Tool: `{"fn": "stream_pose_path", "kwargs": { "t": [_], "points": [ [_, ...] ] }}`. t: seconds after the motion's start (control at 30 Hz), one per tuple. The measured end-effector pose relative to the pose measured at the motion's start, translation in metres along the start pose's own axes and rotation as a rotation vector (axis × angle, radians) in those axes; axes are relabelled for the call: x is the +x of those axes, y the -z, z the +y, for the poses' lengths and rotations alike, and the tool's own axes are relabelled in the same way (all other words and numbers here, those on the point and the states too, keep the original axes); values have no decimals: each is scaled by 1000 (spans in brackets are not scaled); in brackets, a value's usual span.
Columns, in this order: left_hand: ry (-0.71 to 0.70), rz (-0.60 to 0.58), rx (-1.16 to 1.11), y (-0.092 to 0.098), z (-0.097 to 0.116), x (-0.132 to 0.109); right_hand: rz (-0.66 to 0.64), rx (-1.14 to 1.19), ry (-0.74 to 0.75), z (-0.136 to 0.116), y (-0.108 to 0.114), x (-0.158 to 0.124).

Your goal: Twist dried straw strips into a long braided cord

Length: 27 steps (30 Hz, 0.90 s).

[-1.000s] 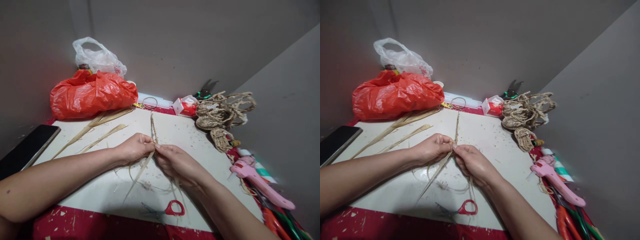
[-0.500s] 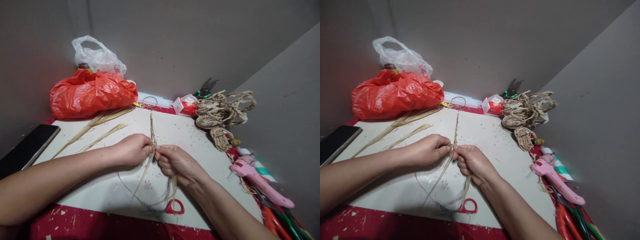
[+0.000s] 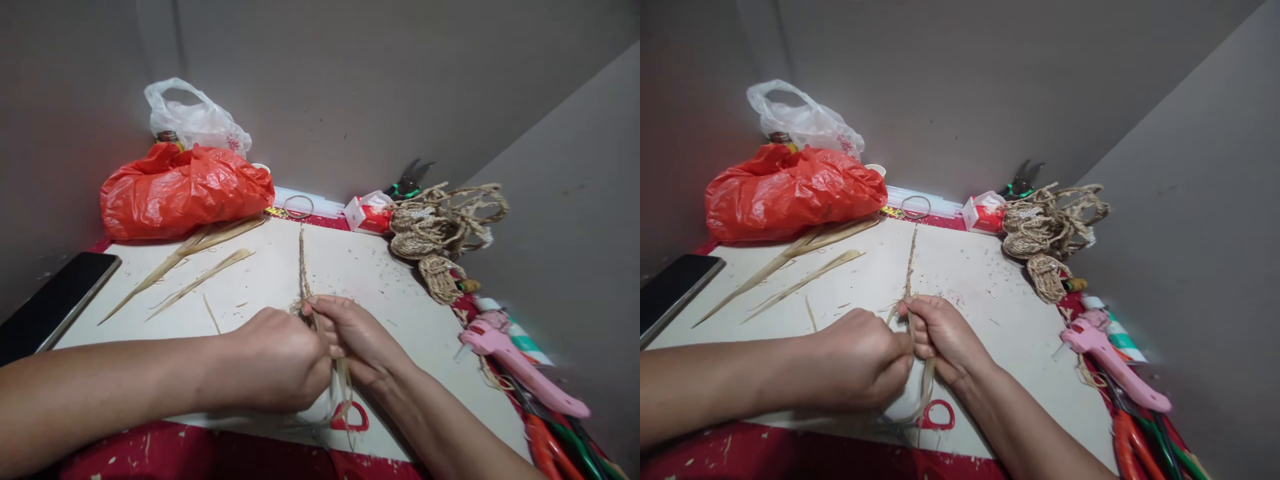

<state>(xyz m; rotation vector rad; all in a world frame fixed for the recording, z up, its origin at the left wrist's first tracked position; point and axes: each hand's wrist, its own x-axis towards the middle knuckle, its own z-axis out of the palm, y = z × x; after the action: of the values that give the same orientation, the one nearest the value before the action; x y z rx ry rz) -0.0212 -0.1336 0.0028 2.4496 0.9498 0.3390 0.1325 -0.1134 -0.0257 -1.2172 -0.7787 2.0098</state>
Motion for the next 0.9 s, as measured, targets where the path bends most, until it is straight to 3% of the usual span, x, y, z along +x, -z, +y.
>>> {"fn": "stream_pose_path", "kwargs": {
  "t": [0.13, 0.17, 0.27, 0.33, 0.5, 0.67, 0.9],
  "points": [
    [280, 436, -394, 18, -18, 16, -74, 42, 5, -2, 1, 0],
    [328, 438, -531, 18, -24, 21, -91, 41, 1, -3, 1, 0],
    [462, 116, -1014, 9, -37, 29, -126, -9, 11, -5, 0, 1],
    [505, -29, -1163, 2, -40, 31, -146, -51, 26, -7, 1, 1],
    [408, 46, -1007, 0, -40, 29, -174, -114, -1, -10, 10, 2],
    [250, 47, -837, 6, -44, 31, -165, -374, 63, -14, 15, 2],
    [406, -47, -1021, 4, -42, 30, -60, -950, 329, -18, 11, -3]
  ]
}}
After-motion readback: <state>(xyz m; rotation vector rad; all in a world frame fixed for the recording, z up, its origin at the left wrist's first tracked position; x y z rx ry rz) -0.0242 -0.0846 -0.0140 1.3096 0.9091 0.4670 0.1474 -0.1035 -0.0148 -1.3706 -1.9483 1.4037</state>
